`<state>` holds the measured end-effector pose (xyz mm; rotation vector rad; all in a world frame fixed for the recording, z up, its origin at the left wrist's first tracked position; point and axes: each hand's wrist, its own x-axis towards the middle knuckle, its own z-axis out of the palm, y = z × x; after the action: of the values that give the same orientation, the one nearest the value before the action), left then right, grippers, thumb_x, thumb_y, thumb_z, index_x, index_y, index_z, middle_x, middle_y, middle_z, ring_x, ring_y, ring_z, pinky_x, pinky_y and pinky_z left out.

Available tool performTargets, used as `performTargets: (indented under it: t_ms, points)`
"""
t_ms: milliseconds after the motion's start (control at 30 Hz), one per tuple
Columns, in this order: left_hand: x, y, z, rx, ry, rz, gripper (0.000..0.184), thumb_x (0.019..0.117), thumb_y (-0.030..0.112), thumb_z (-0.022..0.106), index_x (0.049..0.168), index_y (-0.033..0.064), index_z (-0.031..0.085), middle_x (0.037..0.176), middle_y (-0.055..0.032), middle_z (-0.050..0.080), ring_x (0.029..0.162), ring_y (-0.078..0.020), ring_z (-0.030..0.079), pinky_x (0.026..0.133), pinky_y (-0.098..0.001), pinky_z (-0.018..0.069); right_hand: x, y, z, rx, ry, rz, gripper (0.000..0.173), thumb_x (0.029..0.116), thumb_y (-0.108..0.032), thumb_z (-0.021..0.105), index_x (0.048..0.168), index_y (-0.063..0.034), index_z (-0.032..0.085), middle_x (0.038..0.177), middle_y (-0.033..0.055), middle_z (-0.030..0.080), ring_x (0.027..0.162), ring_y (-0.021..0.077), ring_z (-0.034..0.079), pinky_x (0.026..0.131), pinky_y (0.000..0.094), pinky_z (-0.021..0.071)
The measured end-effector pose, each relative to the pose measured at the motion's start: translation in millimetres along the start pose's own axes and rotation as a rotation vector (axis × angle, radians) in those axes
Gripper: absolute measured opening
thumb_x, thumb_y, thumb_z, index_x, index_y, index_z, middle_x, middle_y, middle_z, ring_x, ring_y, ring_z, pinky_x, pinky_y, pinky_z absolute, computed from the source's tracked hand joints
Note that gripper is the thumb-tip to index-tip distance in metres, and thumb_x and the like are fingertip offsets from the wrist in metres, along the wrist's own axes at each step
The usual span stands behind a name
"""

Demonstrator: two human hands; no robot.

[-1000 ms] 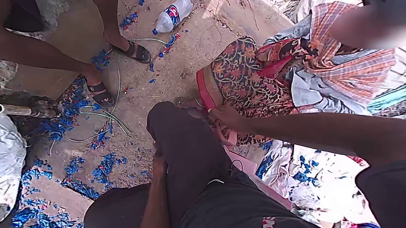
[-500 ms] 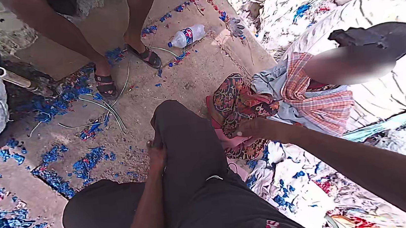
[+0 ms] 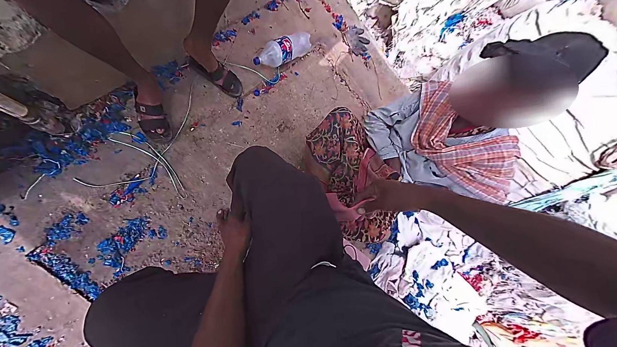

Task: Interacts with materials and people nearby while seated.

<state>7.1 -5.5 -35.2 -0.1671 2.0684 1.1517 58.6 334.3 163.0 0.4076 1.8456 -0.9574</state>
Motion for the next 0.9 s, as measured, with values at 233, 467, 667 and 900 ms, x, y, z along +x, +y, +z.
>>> performTargets:
  t_ms: [233, 467, 667, 900]
  points:
    - [1.4, 3.4, 1.3, 0.000, -0.009, -0.011, 0.040, 0.1065, 0.030, 0.053, 0.133, 0.0021, 0.064, 0.138, -0.0208, 0.062, 0.138, -0.0360, 0.051, 0.115, -0.0566, 0.0393, 19.1, 14.7, -16.5, 0.115, -0.111, 0.008, 0.010, 0.1000, -0.004, 0.064, 0.105, -0.0006, 0.072, 0.090, 0.0008, 0.074, 0.084, 0.0080, 0.072, 0.084, 0.0247, 0.0594]
    - [-2.1, 6.5, 1.4, -0.077, -0.007, -0.031, 0.037, 0.1058, 0.022, 0.054, 0.132, -0.0021, 0.062, 0.137, -0.0245, 0.060, 0.134, -0.0373, 0.053, 0.112, -0.0565, 0.0418, 17.5, 14.2, -17.7, 0.162, -0.121, -0.009, 0.008, 0.0993, -0.004, 0.065, 0.102, -0.0017, 0.072, 0.088, 0.0001, 0.074, 0.083, 0.0084, 0.072, 0.083, 0.0245, 0.0598]
    - [-4.0, 8.5, 1.5, -0.087, 0.001, -0.028, 0.037, 0.1054, 0.021, 0.055, 0.133, -0.0021, 0.062, 0.143, -0.0255, 0.056, 0.139, -0.0380, 0.048, 0.115, -0.0563, 0.0389, 8.6, 7.8, -12.3, 0.103, -0.077, -0.030, 0.010, 0.1006, -0.007, 0.065, 0.104, -0.0017, 0.072, 0.089, -0.0011, 0.074, 0.083, 0.0052, 0.071, 0.082, 0.0226, 0.0590]
    - [-8.6, 11.6, 0.3, -0.173, 0.013, -0.027, 0.037, 0.1053, 0.015, 0.054, 0.136, -0.0044, 0.059, 0.148, -0.0269, 0.051, 0.143, -0.0375, 0.044, 0.116, -0.0542, 0.0372, -18.1, 18.1, 43.1, -0.265, 0.596, -0.188, 0.043, 0.0945, -0.027, 0.073, 0.129, -0.0026, 0.068, 0.131, 0.0180, 0.066, 0.124, 0.0275, 0.061, 0.108, 0.0453, 0.0484]
